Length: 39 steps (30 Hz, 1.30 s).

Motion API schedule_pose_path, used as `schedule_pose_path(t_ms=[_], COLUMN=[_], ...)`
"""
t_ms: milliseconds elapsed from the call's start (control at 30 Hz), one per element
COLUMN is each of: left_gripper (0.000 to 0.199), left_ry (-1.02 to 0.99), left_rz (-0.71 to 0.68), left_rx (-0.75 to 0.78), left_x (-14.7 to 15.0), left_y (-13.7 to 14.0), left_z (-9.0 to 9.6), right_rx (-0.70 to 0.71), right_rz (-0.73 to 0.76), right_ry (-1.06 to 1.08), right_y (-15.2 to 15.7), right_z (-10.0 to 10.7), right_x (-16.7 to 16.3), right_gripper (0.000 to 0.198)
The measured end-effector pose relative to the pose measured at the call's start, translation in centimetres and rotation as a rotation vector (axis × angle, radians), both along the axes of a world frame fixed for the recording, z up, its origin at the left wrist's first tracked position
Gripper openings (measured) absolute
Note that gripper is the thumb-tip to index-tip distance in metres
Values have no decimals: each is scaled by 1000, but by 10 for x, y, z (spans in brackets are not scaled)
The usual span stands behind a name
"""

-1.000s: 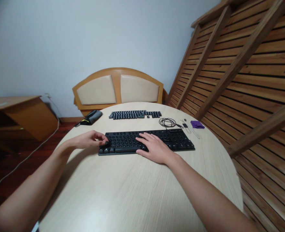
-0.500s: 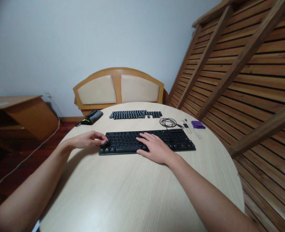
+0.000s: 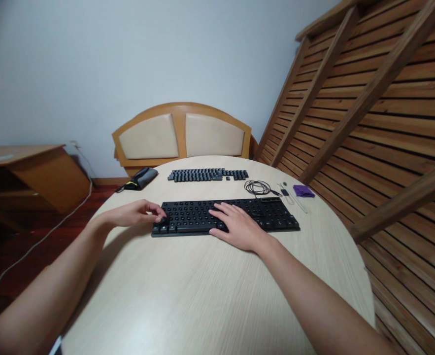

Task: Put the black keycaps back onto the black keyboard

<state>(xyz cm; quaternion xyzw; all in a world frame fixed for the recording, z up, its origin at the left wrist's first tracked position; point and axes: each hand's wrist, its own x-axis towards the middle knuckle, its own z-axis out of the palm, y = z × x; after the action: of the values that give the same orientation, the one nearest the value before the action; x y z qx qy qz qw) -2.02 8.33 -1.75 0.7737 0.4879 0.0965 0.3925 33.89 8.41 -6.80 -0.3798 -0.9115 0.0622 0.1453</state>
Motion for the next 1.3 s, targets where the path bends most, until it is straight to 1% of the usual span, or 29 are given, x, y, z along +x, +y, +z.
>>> schedule_pose_path(t_ms=[200, 333, 633, 833, 1000, 1100, 1167, 1200, 1233, 1300], left_gripper=[36, 34, 26, 22, 17, 19, 24, 27, 29, 31], left_ry=[67, 113, 203, 221, 241, 204, 118, 61, 9, -50], left_rz=[-8, -43, -123, -71, -7, -27, -35, -24, 17, 75], left_rx=[87, 154, 255, 232, 217, 189, 151, 134, 131, 124], left_x=[4, 8, 14, 14, 17, 14, 9, 6, 4, -1], left_y=[-1, -2, -1, 3, 7, 6, 3, 2, 0, -1], left_z=[3, 5, 6, 8, 4, -2, -7, -10, -14, -19], right_rx=[-2, 3, 0, 8, -1, 3, 7, 8, 8, 9], right_rz=[1, -1, -8, 2, 1, 5, 3, 2, 2, 1], right_ry=[9, 17, -21, -3, 2, 11, 14, 13, 11, 2], right_y=[-1, -2, -3, -2, -1, 0, 0, 0, 0, -1], right_z=[1, 1, 3, 2, 1, 0, 0, 0, 0, 1], right_x=[0, 0, -1, 0, 0, 0, 0, 0, 0, 0], right_gripper=[63, 61, 62, 62, 63, 63, 62, 62, 62, 62])
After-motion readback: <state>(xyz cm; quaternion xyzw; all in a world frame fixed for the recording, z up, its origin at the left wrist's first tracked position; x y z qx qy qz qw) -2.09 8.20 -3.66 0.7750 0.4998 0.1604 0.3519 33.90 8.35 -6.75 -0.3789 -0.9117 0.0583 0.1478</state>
